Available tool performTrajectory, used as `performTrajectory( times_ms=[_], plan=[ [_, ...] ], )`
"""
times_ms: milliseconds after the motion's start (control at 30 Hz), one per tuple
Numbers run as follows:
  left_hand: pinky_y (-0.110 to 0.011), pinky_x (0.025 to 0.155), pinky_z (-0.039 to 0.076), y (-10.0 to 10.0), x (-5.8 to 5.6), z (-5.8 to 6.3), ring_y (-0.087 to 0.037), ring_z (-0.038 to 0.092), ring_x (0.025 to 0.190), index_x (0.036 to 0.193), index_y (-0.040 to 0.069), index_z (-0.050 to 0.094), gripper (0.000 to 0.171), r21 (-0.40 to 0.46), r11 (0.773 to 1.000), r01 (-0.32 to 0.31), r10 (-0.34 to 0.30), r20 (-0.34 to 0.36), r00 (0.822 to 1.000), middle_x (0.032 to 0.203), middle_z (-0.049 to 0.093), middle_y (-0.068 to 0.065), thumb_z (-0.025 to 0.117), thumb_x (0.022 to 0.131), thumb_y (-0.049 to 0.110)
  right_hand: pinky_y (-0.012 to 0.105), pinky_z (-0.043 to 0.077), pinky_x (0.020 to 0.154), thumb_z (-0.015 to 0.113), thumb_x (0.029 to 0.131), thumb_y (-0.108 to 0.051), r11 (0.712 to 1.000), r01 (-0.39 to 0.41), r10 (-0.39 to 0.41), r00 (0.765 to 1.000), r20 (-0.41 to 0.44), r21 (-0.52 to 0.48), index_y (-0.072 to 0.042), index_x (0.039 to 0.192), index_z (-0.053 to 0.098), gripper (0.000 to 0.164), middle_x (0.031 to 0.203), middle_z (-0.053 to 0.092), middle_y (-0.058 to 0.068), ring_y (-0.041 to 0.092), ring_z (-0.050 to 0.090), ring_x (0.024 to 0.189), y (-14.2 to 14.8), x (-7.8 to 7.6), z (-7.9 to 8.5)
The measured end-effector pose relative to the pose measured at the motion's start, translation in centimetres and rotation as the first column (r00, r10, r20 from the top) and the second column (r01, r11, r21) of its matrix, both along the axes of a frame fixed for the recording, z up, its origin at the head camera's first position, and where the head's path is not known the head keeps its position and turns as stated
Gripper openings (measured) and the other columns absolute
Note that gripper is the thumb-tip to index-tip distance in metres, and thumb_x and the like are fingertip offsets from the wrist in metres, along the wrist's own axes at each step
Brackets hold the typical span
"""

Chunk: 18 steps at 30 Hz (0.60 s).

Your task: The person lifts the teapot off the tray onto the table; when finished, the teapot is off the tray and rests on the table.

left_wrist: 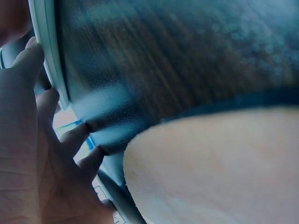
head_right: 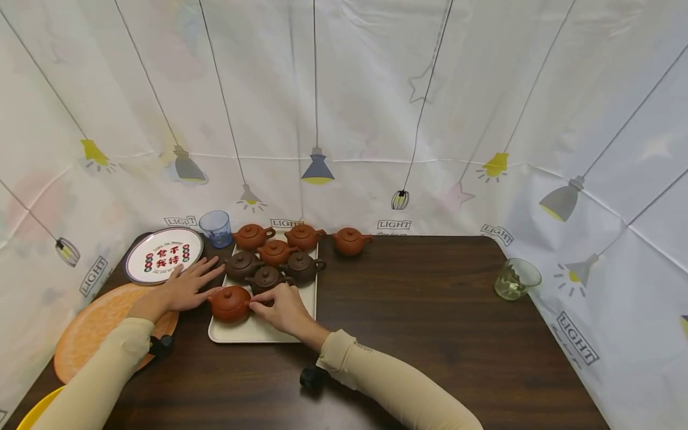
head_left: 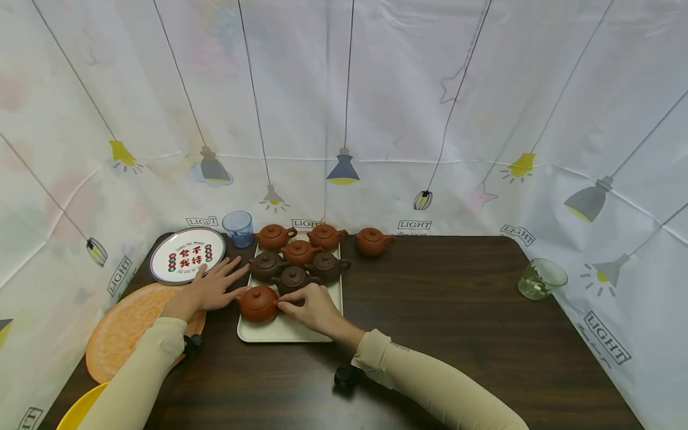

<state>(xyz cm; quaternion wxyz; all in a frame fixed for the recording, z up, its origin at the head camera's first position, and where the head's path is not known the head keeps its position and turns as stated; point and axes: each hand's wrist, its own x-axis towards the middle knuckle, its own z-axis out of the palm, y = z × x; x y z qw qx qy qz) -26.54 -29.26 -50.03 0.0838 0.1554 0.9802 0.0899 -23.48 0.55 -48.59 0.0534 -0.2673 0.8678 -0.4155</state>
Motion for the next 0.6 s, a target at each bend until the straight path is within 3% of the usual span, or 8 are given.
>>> performTrajectory(
  times_ms=[233, 500, 600],
  plan=[
    [-0.083, 0.125, 0.010, 0.0, -0.1, 0.0, -0.050, 0.022, 0.163, 0.168, 0.017, 0.037, 0.073, 0.017, 1.000, -0.008, 0.008, 0.014, 1.000, 0.177, 0.025, -0.021, 0.047, 0.110, 0.060, 0.017, 0.028, 0.051, 0.077, 0.101, -0.023, 1.000, -0.031, 0.031, 0.999, 0.029, 0.000, -0.015, 0.111, 0.087, 0.017, 0.100, 0.085, 0.005, 0.001, 0.040, 0.050, 0.5, 0.2, 0.6],
    [-0.083, 0.125, 0.007, 0.0, -0.1, -0.3, -0.050, 0.021, 0.164, 0.169, 0.017, 0.037, 0.077, 0.035, 0.999, -0.018, 0.017, 0.023, 1.000, 0.178, 0.024, -0.021, 0.049, 0.108, 0.063, 0.019, 0.027, 0.051, 0.075, 0.102, -0.023, 0.997, -0.082, 0.082, 0.996, 0.024, 0.008, -0.016, 0.114, 0.086, 0.018, 0.099, 0.085, 0.005, 0.003, 0.037, 0.048, 2.7, 0.7, 2.8],
    [-0.083, 0.125, 0.007, 0.1, -0.2, -0.3, -0.049, 0.021, 0.164, 0.168, 0.017, 0.038, 0.077, 0.040, 0.999, -0.017, 0.016, 0.019, 1.000, 0.178, 0.025, -0.020, 0.049, 0.108, 0.063, 0.019, 0.027, 0.049, 0.075, 0.103, -0.021, 0.996, -0.085, 0.085, 0.996, 0.019, 0.003, -0.014, 0.117, 0.085, 0.019, 0.098, 0.085, 0.007, 0.003, 0.043, 0.047, 4.2, 0.8, 4.0]
  ],
)
